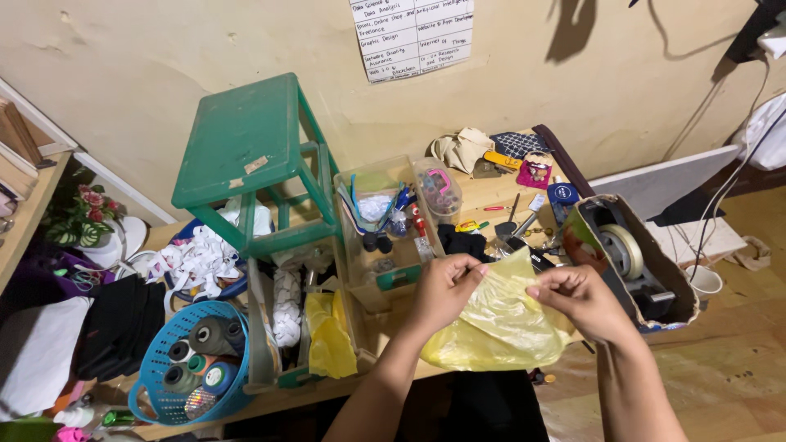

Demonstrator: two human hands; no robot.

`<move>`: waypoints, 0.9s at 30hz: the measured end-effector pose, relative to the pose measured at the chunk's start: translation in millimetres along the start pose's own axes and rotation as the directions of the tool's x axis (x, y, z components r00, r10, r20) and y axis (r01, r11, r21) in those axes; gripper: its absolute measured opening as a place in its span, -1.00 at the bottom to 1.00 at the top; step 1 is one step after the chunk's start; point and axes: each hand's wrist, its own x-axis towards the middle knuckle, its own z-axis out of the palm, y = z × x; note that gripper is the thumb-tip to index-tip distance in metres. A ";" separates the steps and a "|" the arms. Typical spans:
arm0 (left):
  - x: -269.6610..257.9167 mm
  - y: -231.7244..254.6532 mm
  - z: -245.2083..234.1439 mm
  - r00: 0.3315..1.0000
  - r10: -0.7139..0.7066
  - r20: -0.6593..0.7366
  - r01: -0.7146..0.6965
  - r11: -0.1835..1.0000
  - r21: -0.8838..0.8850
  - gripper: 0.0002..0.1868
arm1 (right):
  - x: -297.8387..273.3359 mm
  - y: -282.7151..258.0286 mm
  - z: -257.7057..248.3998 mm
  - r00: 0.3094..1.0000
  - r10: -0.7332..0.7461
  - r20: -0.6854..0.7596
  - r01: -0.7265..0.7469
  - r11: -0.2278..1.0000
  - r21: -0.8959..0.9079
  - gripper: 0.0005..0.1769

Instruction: The person organizes various craft and sewing supplies on a desk, handling thread spools, small plastic containers, and small metal parts. The person places items into a yellow plastic bag and sorts other items into organizers.

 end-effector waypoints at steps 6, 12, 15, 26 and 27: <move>-14.8 44.4 -2.7 0.889 0.385 -0.248 -0.162 0.771 0.615 -0.72 | 1.9 0.7 10.5 0.986 -0.125 -0.110 0.107 0.983 -0.151 -0.72; -27.9 38.4 28.1 0.930 0.354 -0.096 -0.298 0.883 0.362 -0.58 | 17.1 47.0 32.0 0.966 -0.155 -0.206 0.197 0.959 0.206 -0.61; -28.0 14.6 29.4 0.989 0.147 0.016 -0.147 0.972 0.183 -0.61 | 21.5 51.4 31.9 0.970 -0.141 -0.197 0.184 0.959 0.217 -0.60; -38.7 -37.6 -28.6 0.924 0.162 -0.346 -0.127 0.984 0.123 -0.72 | -2.1 -8.2 28.6 0.892 -0.353 -0.283 0.177 0.848 -0.499 -0.61; -37.2 -42.2 -34.4 0.917 0.127 -0.379 -0.125 0.992 0.030 -0.71 | -2.1 -12.2 32.6 0.943 -0.280 -0.177 0.172 0.871 -0.460 -0.59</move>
